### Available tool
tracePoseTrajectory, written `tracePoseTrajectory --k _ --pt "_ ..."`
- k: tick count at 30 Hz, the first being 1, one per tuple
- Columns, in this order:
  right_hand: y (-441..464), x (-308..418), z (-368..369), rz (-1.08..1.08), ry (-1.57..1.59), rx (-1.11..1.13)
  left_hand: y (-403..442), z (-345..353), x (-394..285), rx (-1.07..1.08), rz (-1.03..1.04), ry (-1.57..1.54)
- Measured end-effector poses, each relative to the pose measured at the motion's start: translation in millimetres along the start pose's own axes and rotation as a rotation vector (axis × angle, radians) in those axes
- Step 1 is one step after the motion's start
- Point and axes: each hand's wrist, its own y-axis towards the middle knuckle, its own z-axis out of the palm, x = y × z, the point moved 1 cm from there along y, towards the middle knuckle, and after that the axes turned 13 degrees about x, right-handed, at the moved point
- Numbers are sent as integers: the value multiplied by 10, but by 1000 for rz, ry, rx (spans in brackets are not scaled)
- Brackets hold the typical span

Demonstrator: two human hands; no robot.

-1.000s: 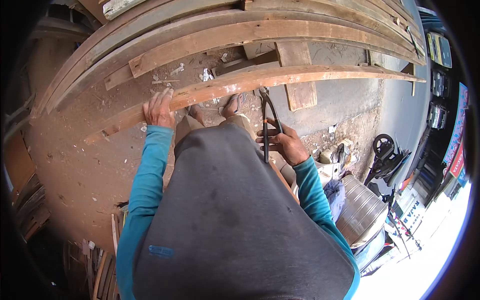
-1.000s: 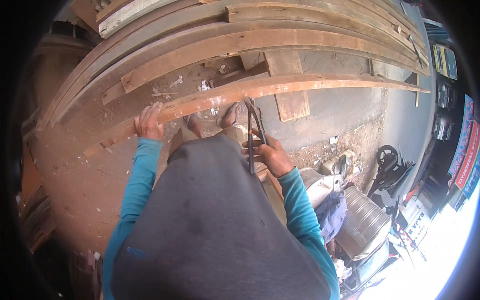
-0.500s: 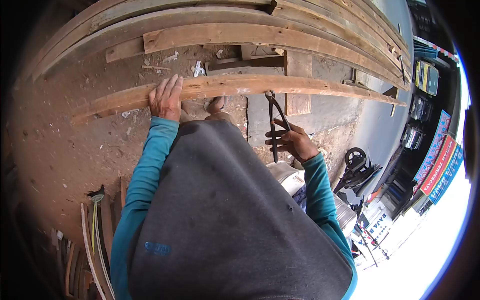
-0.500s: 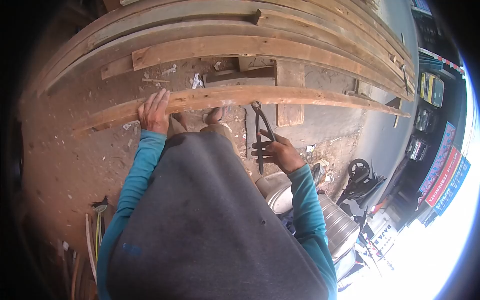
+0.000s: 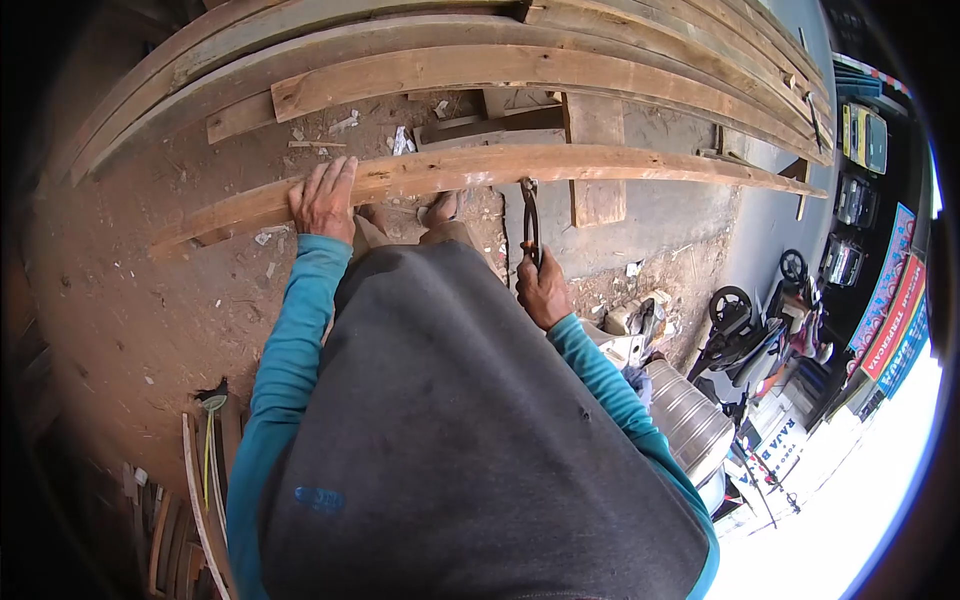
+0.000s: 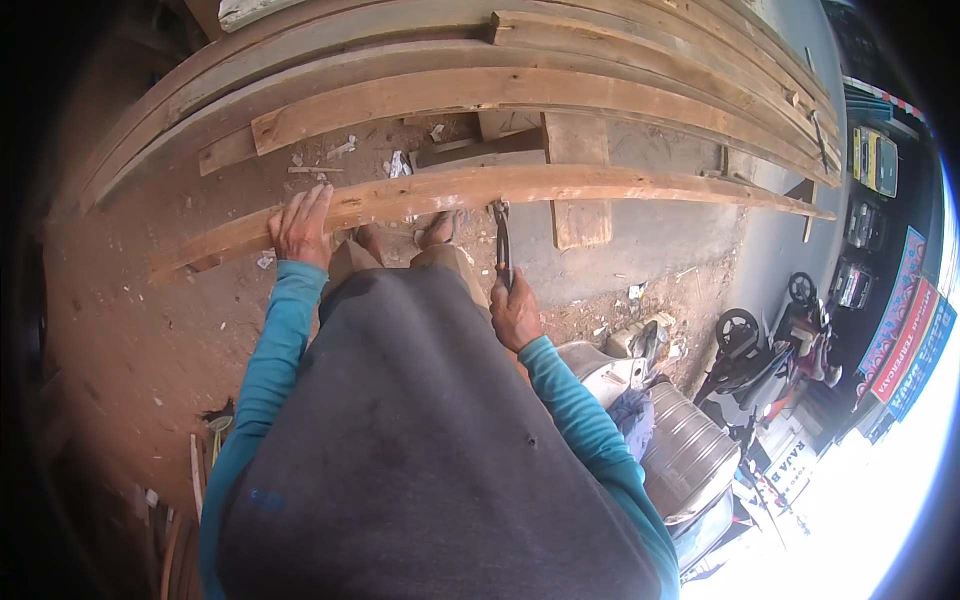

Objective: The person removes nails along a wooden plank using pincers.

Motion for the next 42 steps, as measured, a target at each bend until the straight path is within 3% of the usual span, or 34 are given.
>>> tracePoseTrajectory --k 2,4,6,8,10,12,14,16,18,21,23,26,29,34,38,42 --pt "126 -163 190 -37 -201 -203 69 -44 -7 50 7 1" --pt "224 -187 172 46 -170 -130 210 -136 51 254 -44 -44" --pt "311 -204 161 -97 -179 -224 411 -275 93 324 -51 7" --pt "173 -239 -27 -142 -143 -329 574 -305 115 544 -129 -10" --pt "-14 -206 -473 -78 -117 -337 572 -206 178 520 -122 24" --pt "-101 -341 -969 -49 251 -296 527 -180 100 509 -114 57" --pt "-125 -361 -1291 -261 576 -383 495 -211 -84 448 -128 49" --pt "-136 -404 -1507 -235 634 -367 462 -48 -260 408 -89 42" --pt "-107 -375 -1576 -156 645 -278 793 22 -502 321 -40 17" --pt "-220 -103 -1348 -199 709 -42 829 172 -884 395 -26 -1" --pt "-198 122 -1173 -153 767 126 990 143 -983 599 -53 33" --pt "-169 349 -971 -79 814 250 950 -304 -910 456 118 23" --pt "-17 379 -827 -48 738 266 912 -583 -361 628 5 55" --pt "-7 488 -967 -38 562 250 775 -396 239 703 -34 -90" --pt "13 478 -968 -2 555 191 691 -361 215 656 -15 43" --pt "-98 426 -938 23 687 161 410 -235 258 403 44 78"
